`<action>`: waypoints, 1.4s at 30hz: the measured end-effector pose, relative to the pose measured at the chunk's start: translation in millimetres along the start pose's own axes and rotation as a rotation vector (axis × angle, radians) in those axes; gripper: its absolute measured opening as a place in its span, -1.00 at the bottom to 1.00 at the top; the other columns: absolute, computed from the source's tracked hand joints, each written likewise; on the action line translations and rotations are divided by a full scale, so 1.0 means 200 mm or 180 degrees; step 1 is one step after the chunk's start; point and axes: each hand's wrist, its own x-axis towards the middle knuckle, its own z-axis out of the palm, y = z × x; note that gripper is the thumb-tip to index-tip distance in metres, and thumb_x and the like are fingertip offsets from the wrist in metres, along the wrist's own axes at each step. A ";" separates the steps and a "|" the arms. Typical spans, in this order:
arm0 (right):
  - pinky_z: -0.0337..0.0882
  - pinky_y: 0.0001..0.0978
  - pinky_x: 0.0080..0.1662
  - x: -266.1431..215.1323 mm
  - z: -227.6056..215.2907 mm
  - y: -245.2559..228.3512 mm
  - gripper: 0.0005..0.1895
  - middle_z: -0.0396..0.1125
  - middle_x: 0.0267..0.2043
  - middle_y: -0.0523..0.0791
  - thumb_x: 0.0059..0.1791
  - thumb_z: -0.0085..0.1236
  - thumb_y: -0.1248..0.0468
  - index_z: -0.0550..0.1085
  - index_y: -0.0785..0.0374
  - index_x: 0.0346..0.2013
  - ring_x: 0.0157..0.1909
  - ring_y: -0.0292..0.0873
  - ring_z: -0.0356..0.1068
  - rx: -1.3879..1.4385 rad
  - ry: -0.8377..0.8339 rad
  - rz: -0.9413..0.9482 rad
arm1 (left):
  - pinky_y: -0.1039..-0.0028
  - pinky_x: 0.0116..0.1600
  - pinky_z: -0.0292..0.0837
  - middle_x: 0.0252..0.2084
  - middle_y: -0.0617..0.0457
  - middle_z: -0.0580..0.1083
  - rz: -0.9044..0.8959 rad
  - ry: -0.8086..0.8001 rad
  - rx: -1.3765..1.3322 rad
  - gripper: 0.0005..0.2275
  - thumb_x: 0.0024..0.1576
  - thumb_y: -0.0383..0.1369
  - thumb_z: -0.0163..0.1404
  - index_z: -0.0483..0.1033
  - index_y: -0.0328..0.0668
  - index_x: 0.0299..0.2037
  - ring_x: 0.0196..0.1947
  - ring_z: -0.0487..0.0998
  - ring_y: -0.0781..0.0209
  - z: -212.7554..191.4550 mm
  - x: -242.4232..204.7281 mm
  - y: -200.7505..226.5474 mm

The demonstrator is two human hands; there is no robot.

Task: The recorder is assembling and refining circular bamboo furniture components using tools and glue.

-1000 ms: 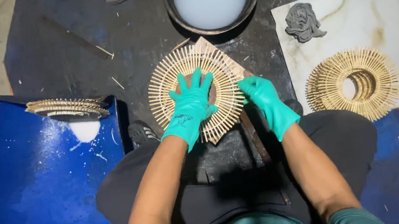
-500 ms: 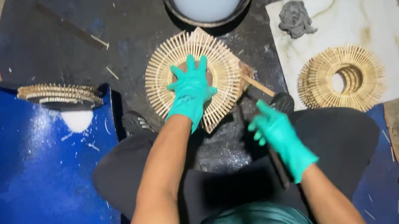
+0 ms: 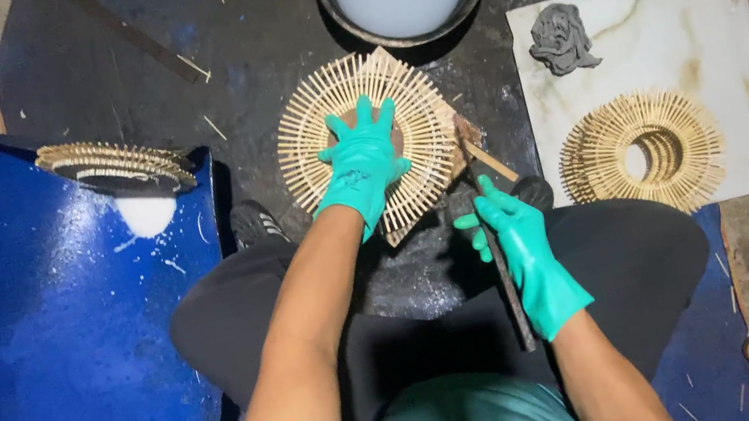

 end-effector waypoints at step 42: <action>0.34 -0.36 -0.58 0.20 -0.09 0.02 -0.52 0.50 -0.38 0.02 0.09 0.06 0.27 0.38 0.23 0.32 -0.61 -0.19 0.34 -0.0099 -0.0234 -0.0138 | -0.64 0.22 0.06 0.60 0.12 -0.35 0.0015 -0.0116 -0.0100 -0.12 -0.06 -0.09 0.32 0.00 0.73 0.44 0.49 -0.36 -0.65 -0.03 -0.04 -0.03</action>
